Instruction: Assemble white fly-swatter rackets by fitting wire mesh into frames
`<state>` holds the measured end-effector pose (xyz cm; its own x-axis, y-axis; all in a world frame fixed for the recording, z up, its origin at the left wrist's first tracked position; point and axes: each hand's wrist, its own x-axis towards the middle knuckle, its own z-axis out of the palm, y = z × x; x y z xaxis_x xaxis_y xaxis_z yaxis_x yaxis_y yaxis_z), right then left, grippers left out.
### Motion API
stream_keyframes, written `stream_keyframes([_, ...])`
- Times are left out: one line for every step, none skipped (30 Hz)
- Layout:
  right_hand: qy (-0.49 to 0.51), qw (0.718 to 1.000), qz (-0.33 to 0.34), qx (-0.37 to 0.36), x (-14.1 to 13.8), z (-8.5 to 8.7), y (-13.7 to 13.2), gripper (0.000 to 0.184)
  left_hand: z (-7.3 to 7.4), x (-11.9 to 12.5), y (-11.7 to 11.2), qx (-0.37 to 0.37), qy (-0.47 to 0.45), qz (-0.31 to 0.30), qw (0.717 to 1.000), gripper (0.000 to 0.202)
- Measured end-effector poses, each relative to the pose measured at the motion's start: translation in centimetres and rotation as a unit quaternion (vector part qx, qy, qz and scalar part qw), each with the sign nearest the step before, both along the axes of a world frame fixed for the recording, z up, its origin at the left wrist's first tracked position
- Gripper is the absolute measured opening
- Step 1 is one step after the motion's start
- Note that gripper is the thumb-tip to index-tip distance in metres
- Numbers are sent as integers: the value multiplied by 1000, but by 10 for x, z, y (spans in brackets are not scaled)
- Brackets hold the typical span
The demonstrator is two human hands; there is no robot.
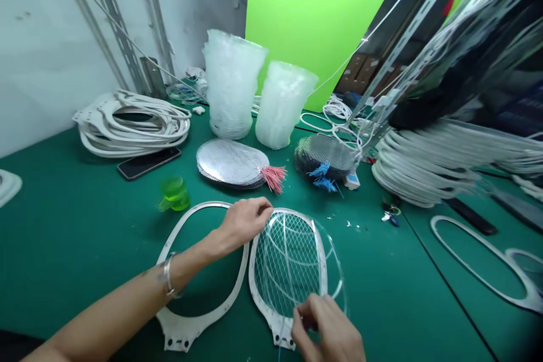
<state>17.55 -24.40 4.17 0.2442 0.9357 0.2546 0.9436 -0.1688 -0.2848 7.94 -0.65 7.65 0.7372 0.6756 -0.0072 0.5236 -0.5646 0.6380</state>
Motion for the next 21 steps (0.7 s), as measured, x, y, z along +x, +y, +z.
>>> stream_keyframes([-7,1000,7,6,-2,-2,6,21,-1,11,0,21,16,-5,1000,29])
stream_keyframes([-12,1000,11,9,-4,-3,11,21,-3,22,0,38,28,-10,999,28])
stream_keyframes([-14,1000,11,11,-6,-4,16,20,-5,32,0,47,35,-11,998,27])
stream_keyframes([-14,1000,10,12,-7,-5,19,20,-8,42,1,51,41,-10,998,25])
stream_keyframes([-13,1000,7,12,-8,-6,21,20,-12,51,1,54,47,-8,997,22])
stream_keyframes([-12,1000,3,12,-9,-8,23,20,-15,58,3,55,55,-7,997,20])
stream_keyframes([-13,1000,-2,13,-10,-10,23,20,-19,63,4,54,61,-6,997,19])
stream_keyframes([-15,1000,-8,15,-11,-12,22,20,-22,67,6,51,66,-7,997,18])
stream_keyframes([-17,1000,-15,16,-11,-14,21,20,-25,70,7,50,69,-8,996,18])
stream_keyframes([-19,999,-21,18,-12,-15,21,20,-28,72,8,49,73,-10,996,17])
stream_keyframes([-20,999,-26,19,-12,-16,20,20,-30,74,9,50,76,-13,996,17])
stream_keyframes([-20,999,-29,21,-13,-17,20,20,-31,76,9,54,78,-15,995,17])
stream_keyframes([-20,999,-30,23,-13,-17,20,20,-32,77,8,59,80,-17,995,17])
stream_keyframes([-19,999,-29,24,-12,-17,21,20,-34,78,7,64,81,-18,994,17])
stream_keyframes([-19,999,-28,24,-12,-17,23,20,-35,79,6,71,83,-19,994,17])
stream_keyframes([-20,999,-27,22,-12,-17,24,20,-36,80,5,77,84,-20,993,17])
stream_keyframes([-21,999,-29,18,-12,-17,26,20,-37,80,4,83,85,-20,993,17])
stream_keyframes([-23,999,-32,14,-12,-17,27,20,-38,80,2,88,86,-21,992,17])
stream_keyframes([-24,999,-36,10,-13,-19,28,20,-39,80,2,93,88,-21,992,17])
stream_keyframes([-26,999,-39,8,-14,-20,28,20,-40,80,1,96,89,-21,991,17])
stream_keyframes([-29,999,-42,7,-15,-22,27,20,-41,79,0,99,90,-20,991,18])
